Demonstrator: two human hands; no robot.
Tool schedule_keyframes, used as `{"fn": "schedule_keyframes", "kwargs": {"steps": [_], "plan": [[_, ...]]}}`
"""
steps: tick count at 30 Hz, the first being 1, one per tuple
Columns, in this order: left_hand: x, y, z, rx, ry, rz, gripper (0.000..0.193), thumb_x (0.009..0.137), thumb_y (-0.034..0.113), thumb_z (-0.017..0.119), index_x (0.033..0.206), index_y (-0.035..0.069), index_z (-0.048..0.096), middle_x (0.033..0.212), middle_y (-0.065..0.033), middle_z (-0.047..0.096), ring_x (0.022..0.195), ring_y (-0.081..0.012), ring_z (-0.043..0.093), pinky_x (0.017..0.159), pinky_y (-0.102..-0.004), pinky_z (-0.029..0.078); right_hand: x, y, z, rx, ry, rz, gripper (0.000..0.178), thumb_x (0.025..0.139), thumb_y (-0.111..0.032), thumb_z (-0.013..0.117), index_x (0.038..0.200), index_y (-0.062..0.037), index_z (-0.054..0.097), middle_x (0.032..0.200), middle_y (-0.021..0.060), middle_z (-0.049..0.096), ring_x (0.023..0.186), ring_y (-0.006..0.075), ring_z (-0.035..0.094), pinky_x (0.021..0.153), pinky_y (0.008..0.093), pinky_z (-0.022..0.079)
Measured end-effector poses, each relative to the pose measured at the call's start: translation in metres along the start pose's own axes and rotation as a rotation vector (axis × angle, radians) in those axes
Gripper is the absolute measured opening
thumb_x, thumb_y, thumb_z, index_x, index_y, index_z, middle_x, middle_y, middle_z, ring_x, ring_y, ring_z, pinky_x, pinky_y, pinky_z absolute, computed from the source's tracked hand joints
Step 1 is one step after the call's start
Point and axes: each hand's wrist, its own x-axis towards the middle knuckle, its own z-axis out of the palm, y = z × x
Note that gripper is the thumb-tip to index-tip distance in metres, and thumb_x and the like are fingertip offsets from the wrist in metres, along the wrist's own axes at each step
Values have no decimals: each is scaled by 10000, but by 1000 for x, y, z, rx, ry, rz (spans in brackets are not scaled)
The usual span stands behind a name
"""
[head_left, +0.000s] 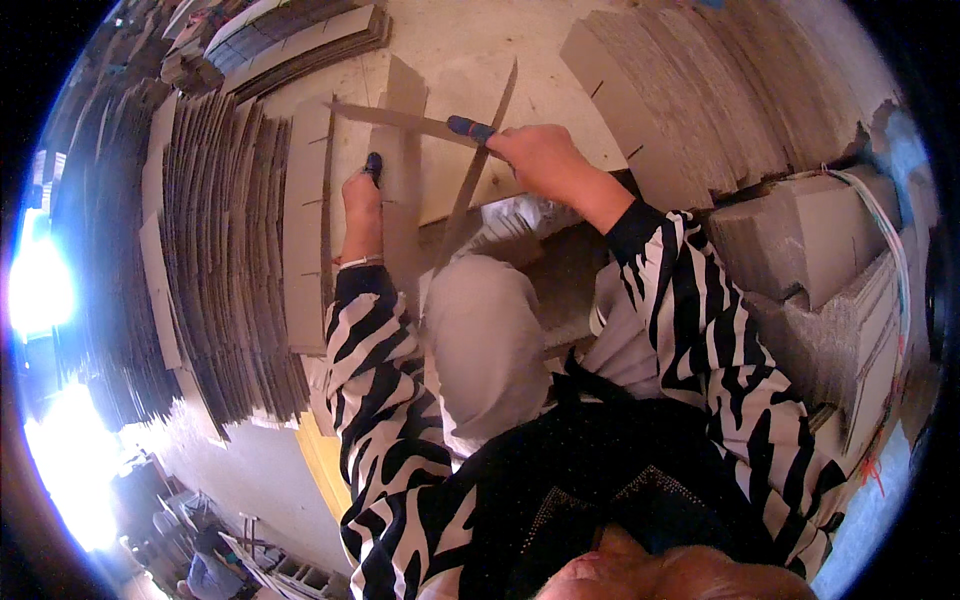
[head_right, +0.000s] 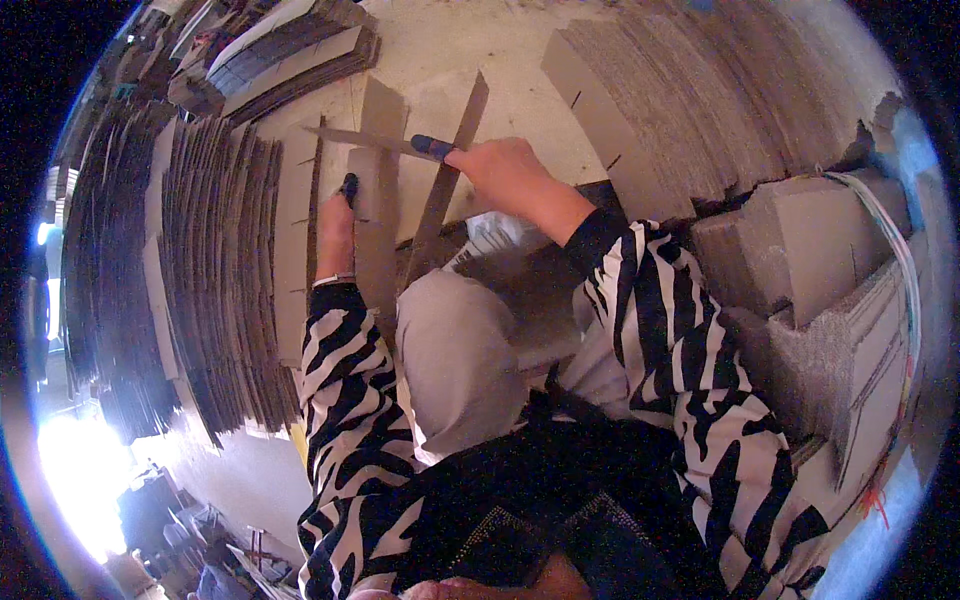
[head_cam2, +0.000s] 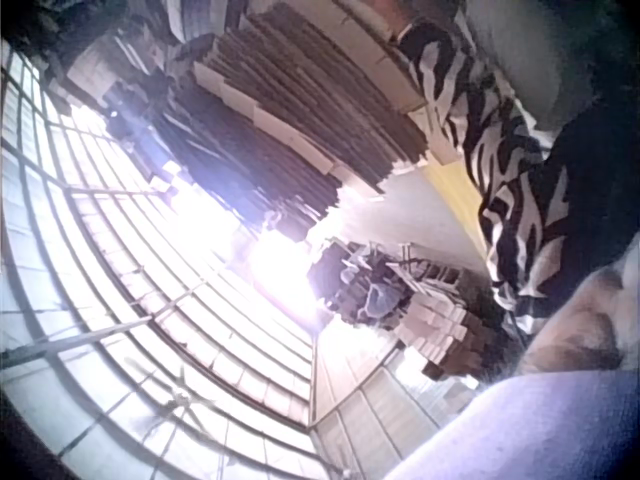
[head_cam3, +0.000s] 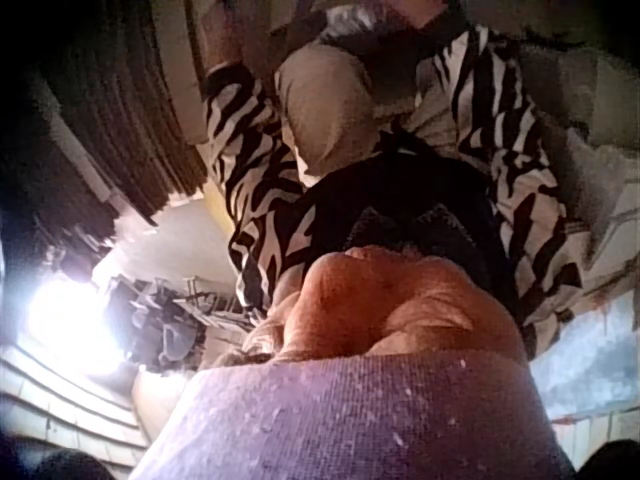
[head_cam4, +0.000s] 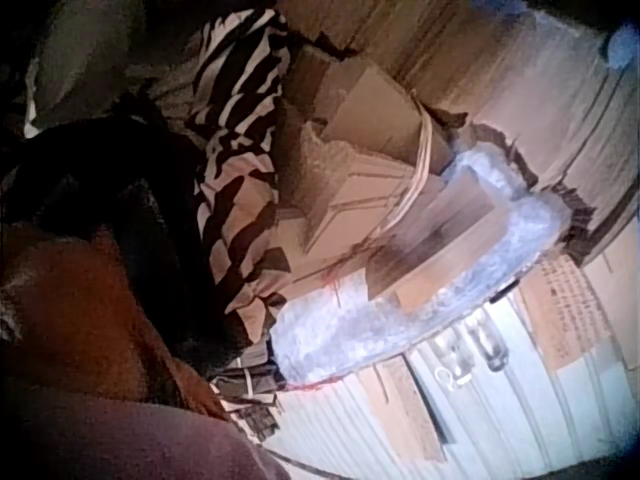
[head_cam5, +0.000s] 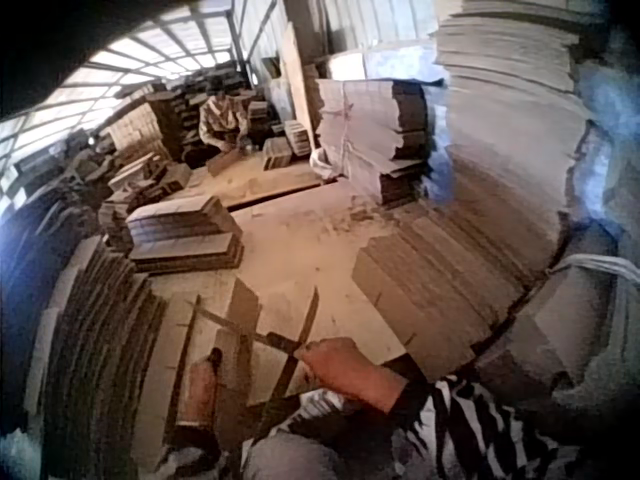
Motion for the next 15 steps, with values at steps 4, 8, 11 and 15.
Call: {"fn": "schedule_keyframes", "kwargs": {"steps": [4,8,11,15], "plan": [[15,-35,-25,-221,-122,-12,249,900,192,534,913,-9,681,717,-46,598,620,-136,518,530,-299,386,12,-9,22,49,6,-33,382,783,-117,581,1158,-187,586,796,126,648,777,351,651,632,470,496],[16,-22,-26,-187,-159,67,269,914,217,530,984,2,675,791,-55,633,686,-128,553,581,-271,420,5,-1,8,30,-121,67,352,792,-127,577,1138,-188,588,801,130,648,788,353,651,629,474,491],[-3,-2,-33,-218,-187,20,270,892,203,534,1054,27,660,872,-59,652,779,-175,599,665,-295,463,8,3,3,37,-149,130,376,764,-42,562,1122,-154,589,901,136,664,860,359,631,703,477,489],[39,-55,-64,652,-149,650,326,850,223,579,1137,78,629,1133,-90,625,1077,-286,575,870,-401,466,12,11,-6,22,-83,189,388,769,-44,560,1140,-156,594,907,139,665,881,365,628,715,480,488]]}}
